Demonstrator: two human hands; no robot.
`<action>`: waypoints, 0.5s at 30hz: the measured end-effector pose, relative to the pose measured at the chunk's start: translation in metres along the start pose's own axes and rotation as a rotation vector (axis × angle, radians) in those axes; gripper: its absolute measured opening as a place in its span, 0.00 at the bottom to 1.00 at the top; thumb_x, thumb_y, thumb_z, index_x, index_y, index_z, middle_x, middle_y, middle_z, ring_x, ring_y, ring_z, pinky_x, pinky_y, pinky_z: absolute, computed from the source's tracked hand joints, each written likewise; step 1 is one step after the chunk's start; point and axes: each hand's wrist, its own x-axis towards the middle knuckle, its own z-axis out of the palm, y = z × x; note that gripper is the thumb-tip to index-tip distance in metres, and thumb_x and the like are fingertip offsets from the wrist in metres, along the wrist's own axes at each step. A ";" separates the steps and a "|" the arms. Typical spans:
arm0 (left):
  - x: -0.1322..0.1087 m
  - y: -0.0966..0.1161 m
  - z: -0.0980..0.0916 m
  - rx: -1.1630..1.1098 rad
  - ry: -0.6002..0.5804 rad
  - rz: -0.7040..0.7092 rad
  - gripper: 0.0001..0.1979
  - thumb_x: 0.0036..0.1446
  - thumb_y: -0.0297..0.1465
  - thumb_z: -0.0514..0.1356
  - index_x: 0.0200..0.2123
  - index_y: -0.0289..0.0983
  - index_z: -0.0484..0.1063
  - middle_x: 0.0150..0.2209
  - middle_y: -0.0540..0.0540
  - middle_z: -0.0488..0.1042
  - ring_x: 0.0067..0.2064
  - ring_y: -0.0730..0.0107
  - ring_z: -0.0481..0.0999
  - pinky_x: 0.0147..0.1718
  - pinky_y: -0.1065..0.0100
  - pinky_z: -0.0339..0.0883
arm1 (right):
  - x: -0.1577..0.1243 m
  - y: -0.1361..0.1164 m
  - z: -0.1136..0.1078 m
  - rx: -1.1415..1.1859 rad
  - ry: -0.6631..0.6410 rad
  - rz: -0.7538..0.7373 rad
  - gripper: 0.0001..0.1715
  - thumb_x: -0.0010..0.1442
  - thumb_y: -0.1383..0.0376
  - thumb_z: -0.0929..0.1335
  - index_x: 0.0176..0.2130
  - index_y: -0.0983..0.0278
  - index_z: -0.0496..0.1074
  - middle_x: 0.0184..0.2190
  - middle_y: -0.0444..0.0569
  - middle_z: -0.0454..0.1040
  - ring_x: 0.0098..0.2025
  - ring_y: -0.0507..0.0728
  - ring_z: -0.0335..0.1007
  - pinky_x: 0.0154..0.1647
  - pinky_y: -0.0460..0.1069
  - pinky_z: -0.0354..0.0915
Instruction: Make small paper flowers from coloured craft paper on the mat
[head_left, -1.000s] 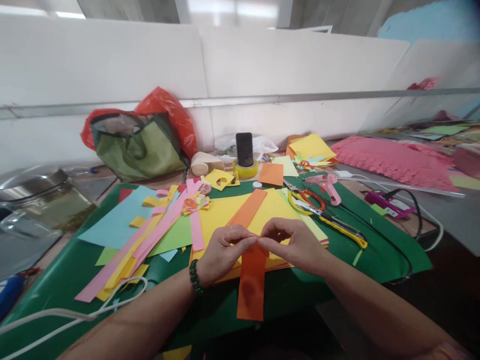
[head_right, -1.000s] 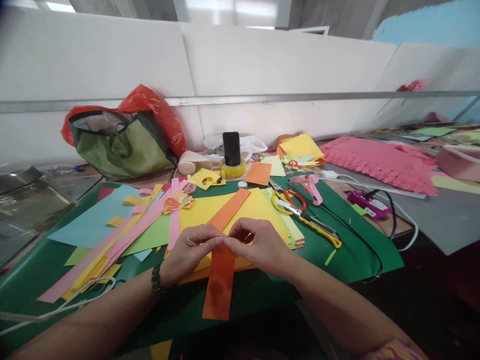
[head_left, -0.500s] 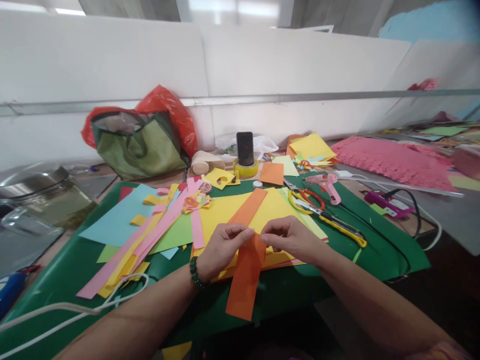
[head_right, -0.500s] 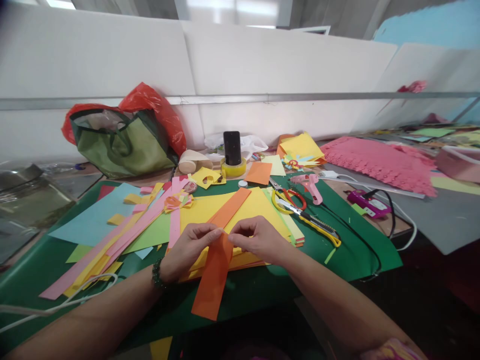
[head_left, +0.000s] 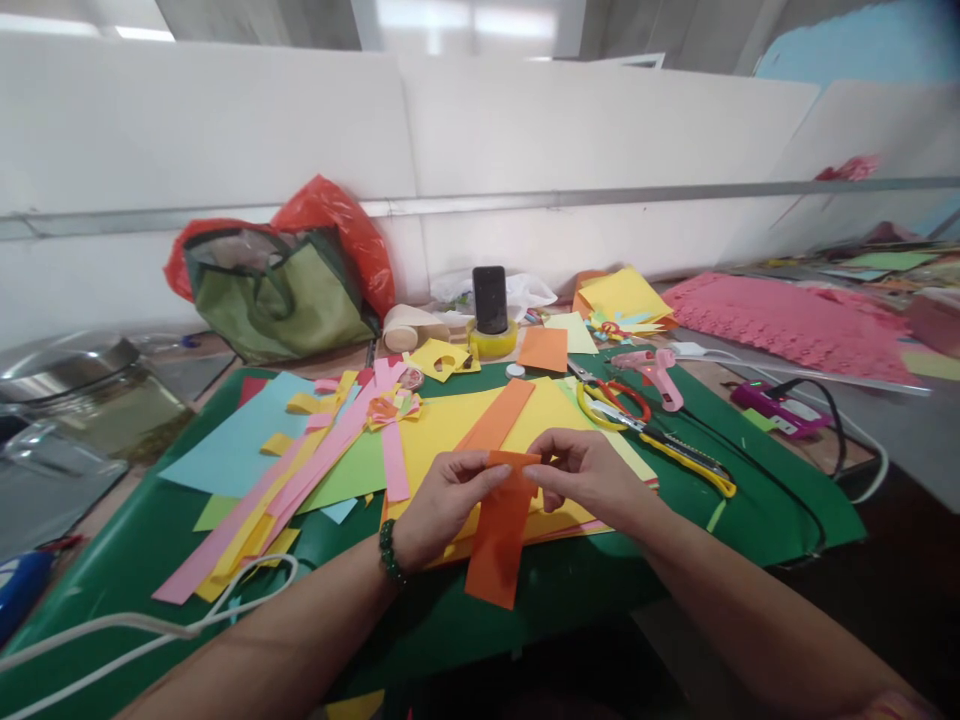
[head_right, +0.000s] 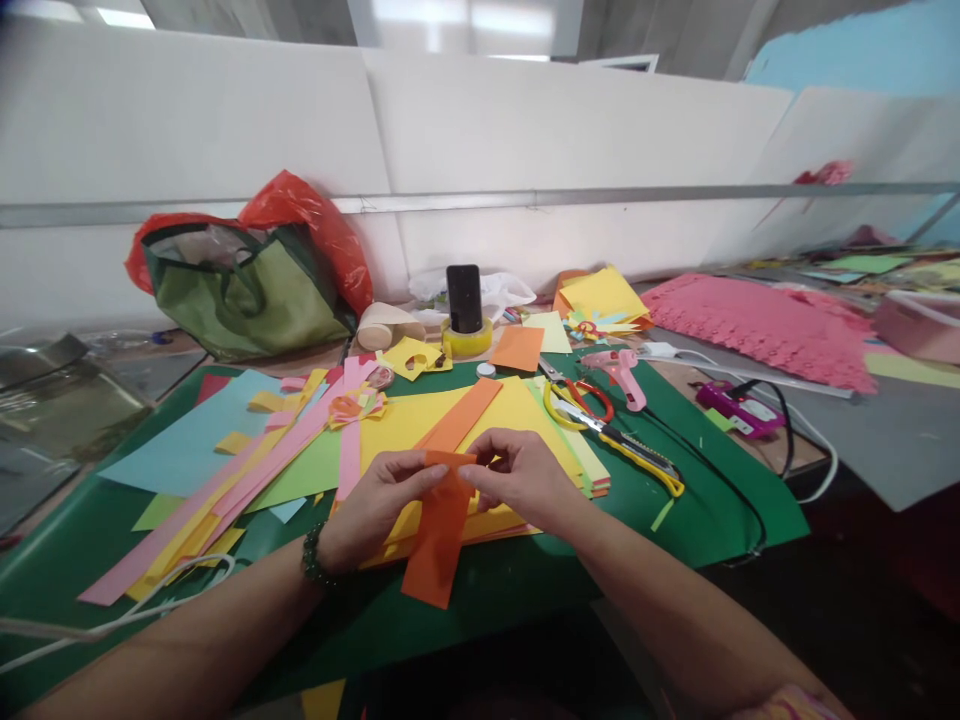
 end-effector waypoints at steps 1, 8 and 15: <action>0.000 0.000 0.000 0.008 0.004 0.002 0.17 0.50 0.44 0.65 0.28 0.34 0.77 0.25 0.48 0.73 0.29 0.71 0.65 0.31 0.70 0.59 | 0.000 0.001 0.000 0.033 -0.011 0.018 0.19 0.43 0.55 0.75 0.28 0.64 0.69 0.16 0.39 0.69 0.17 0.49 0.67 0.20 0.45 0.64; 0.001 0.002 -0.002 0.079 -0.008 -0.021 0.22 0.53 0.48 0.61 0.23 0.34 0.71 0.20 0.53 0.62 0.24 0.76 0.56 0.24 0.71 0.51 | 0.001 0.003 0.003 0.163 0.002 0.008 0.20 0.42 0.58 0.76 0.30 0.65 0.69 0.20 0.38 0.70 0.20 0.49 0.70 0.23 0.46 0.68; 0.001 0.000 -0.003 0.069 -0.044 -0.054 0.20 0.54 0.46 0.61 0.26 0.33 0.75 0.21 0.51 0.66 0.24 0.75 0.61 0.25 0.71 0.55 | 0.000 0.005 0.004 0.187 0.011 0.002 0.19 0.42 0.59 0.76 0.31 0.64 0.68 0.21 0.38 0.70 0.20 0.49 0.70 0.25 0.47 0.69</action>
